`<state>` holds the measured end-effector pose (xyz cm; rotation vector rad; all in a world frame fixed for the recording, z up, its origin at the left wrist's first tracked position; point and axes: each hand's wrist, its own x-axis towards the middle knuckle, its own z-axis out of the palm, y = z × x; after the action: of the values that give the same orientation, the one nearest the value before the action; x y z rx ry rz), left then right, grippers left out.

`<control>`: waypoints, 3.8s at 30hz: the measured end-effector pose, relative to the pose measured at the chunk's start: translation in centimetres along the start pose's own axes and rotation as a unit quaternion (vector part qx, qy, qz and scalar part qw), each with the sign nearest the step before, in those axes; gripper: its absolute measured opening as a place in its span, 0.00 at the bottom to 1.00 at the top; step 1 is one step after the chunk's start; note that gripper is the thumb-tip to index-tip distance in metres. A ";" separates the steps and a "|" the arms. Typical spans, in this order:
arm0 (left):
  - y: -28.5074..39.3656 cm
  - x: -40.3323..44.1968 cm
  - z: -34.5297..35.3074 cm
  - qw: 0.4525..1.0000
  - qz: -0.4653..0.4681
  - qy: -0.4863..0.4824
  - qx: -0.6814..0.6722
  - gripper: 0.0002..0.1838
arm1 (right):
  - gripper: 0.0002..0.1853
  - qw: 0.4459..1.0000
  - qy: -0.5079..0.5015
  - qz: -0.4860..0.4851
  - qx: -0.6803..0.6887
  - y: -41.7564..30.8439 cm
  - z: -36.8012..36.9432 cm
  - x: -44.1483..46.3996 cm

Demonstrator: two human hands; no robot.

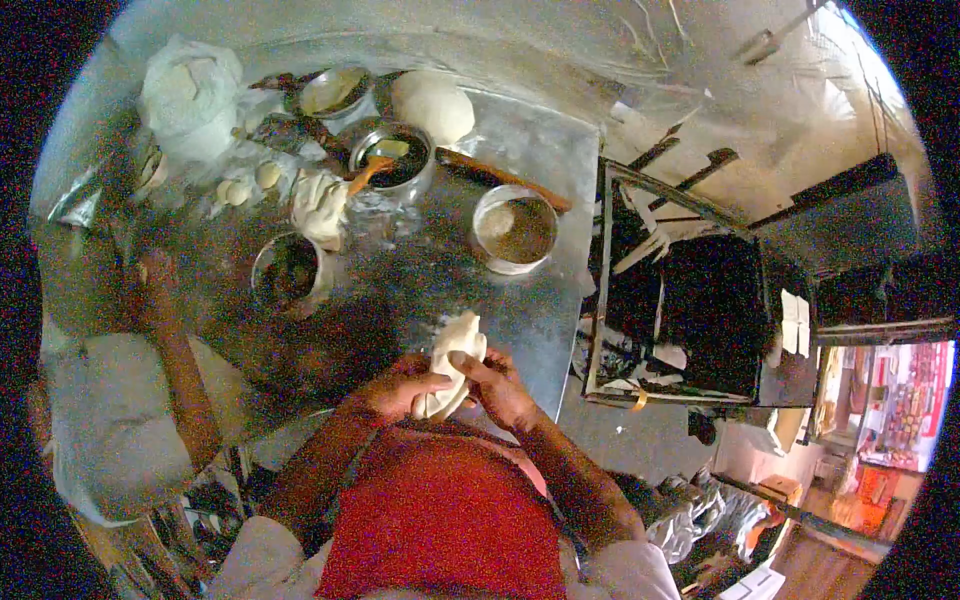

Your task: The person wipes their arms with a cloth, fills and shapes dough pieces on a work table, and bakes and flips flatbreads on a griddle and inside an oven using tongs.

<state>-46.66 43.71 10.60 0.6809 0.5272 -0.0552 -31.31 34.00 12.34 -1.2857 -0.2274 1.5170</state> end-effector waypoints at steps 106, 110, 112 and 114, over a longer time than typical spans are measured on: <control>0.6 6.1 -1.5 0.916 0.153 0.199 0.313 0.16 | 0.10 0.941 0.056 -0.190 -0.275 -3.3 -4.1 2.6; 0.8 7.3 -0.8 0.968 0.199 0.134 0.076 0.28 | 0.08 0.934 0.071 -0.207 -0.284 -1.6 -4.8 4.2; 0.3 8.0 -0.3 0.972 0.189 0.143 0.002 0.27 | 0.07 0.956 0.078 -0.191 -0.207 -1.8 -3.9 4.2; 0.9 8.3 -0.1 0.969 0.174 0.130 -0.121 0.23 | 0.06 0.973 0.085 -0.173 -0.128 -2.5 -3.4 4.5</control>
<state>-39.29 45.48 7.02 0.5356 0.6454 0.4271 -26.45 36.99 10.12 -1.4831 -0.5211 1.0999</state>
